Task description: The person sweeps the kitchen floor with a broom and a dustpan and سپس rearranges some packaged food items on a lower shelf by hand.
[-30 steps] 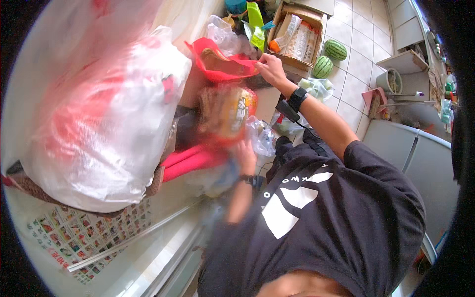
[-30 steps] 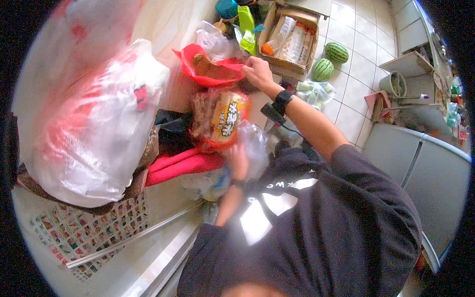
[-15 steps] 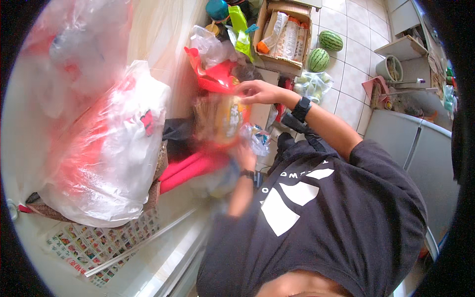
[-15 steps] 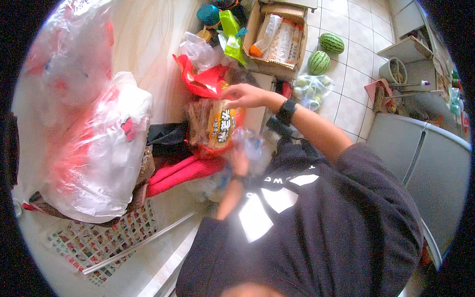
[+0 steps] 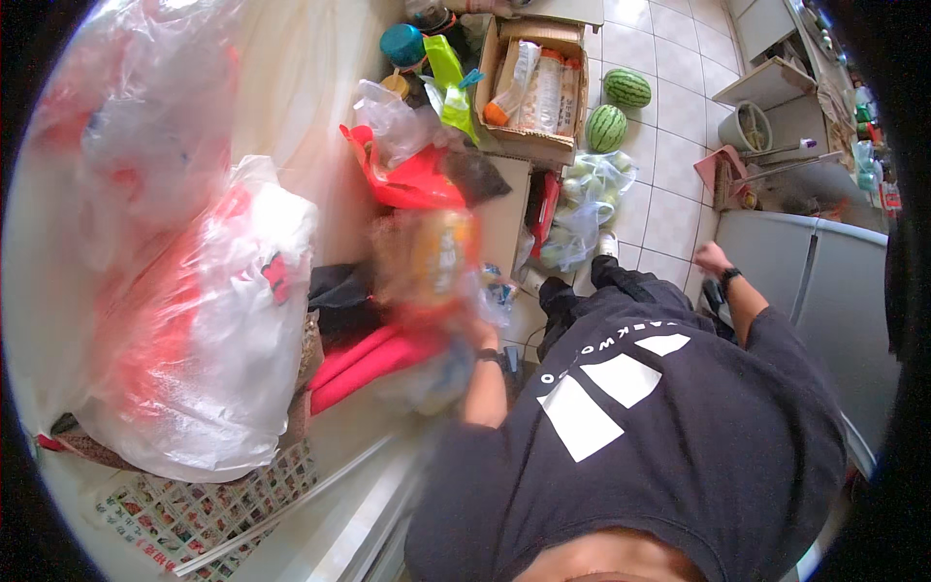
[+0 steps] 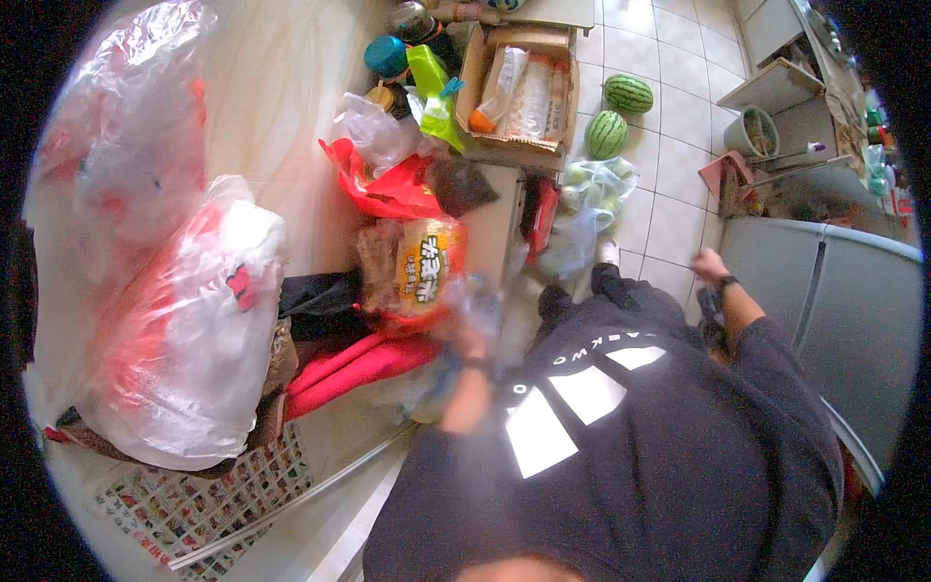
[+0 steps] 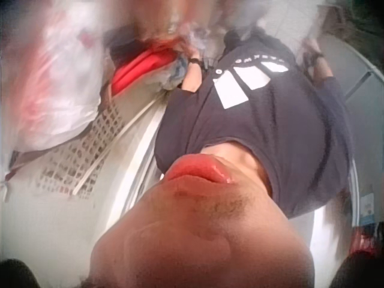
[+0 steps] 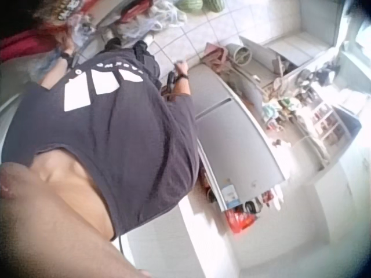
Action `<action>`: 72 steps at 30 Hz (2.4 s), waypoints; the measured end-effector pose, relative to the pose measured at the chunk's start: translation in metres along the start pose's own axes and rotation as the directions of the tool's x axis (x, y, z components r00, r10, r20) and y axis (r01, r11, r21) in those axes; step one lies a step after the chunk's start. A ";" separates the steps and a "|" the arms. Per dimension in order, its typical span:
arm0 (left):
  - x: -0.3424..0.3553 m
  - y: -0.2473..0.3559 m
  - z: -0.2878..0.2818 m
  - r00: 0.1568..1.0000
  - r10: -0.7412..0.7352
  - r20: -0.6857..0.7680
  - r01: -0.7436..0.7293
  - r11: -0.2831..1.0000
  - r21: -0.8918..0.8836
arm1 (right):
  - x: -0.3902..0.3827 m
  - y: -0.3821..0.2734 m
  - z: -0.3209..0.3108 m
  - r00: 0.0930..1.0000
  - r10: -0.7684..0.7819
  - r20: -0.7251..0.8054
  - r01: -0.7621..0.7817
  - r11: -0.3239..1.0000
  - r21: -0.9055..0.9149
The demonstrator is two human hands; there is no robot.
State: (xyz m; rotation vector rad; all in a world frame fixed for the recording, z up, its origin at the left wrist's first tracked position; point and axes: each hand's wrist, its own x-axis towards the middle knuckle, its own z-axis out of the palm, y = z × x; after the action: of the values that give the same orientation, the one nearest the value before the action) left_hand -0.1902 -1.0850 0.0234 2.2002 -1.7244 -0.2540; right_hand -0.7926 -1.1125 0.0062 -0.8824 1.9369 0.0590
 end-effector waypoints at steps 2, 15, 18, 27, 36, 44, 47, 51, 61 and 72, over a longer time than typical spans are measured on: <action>0.009 0.004 -0.004 1.000 0.007 -0.019 -0.008 0.999 -0.039 | -0.039 0.044 -0.014 0.981 0.149 -0.127 -0.137 0.986 0.096; 0.001 -0.008 -0.018 0.999 -0.025 -0.046 0.029 0.995 0.095 | 0.028 -0.049 -0.029 0.902 -0.413 0.129 0.387 0.903 0.185; -0.012 -0.020 -0.039 0.959 -0.222 0.178 0.172 0.950 0.260 | 0.032 -0.105 -0.039 0.858 -0.489 0.154 0.458 0.866 0.198; -0.044 0.047 -0.110 0.894 -0.259 -0.366 0.274 0.962 -0.012 | 0.075 -0.046 -0.045 0.939 -0.282 0.199 0.191 0.905 0.381; -0.044 0.142 -0.128 0.764 -0.482 -0.429 0.457 0.874 -0.168 | 0.078 0.120 -0.003 0.948 0.007 0.320 -0.178 0.842 0.509; -0.034 0.142 -0.038 0.948 0.028 0.318 -0.062 0.993 0.097 | 0.053 0.077 -0.006 0.937 -0.001 0.350 -0.172 0.869 0.465; -0.015 0.108 -0.016 0.868 -0.235 0.438 0.081 0.936 0.343 | 0.055 0.056 -0.026 0.956 -0.116 0.269 0.007 0.927 0.374; -0.003 0.093 0.012 0.913 -0.267 0.310 0.165 0.933 0.319 | 0.021 0.030 -0.072 0.958 -0.267 0.104 0.188 0.861 0.472; 0.021 0.040 0.057 0.936 -0.349 0.043 0.332 0.919 0.214 | -0.035 0.149 -0.069 0.991 0.030 0.130 -0.071 0.942 0.328; 0.014 0.043 0.027 0.934 -0.315 0.167 0.309 0.949 0.059 | -0.072 0.106 -0.045 0.950 -0.047 0.309 0.042 0.999 0.022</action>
State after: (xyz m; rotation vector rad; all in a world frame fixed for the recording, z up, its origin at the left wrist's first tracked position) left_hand -0.2345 -1.1118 0.0149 2.5390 -1.4586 -0.5129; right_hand -0.8710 -1.0120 0.0534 -0.8513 1.6221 0.1475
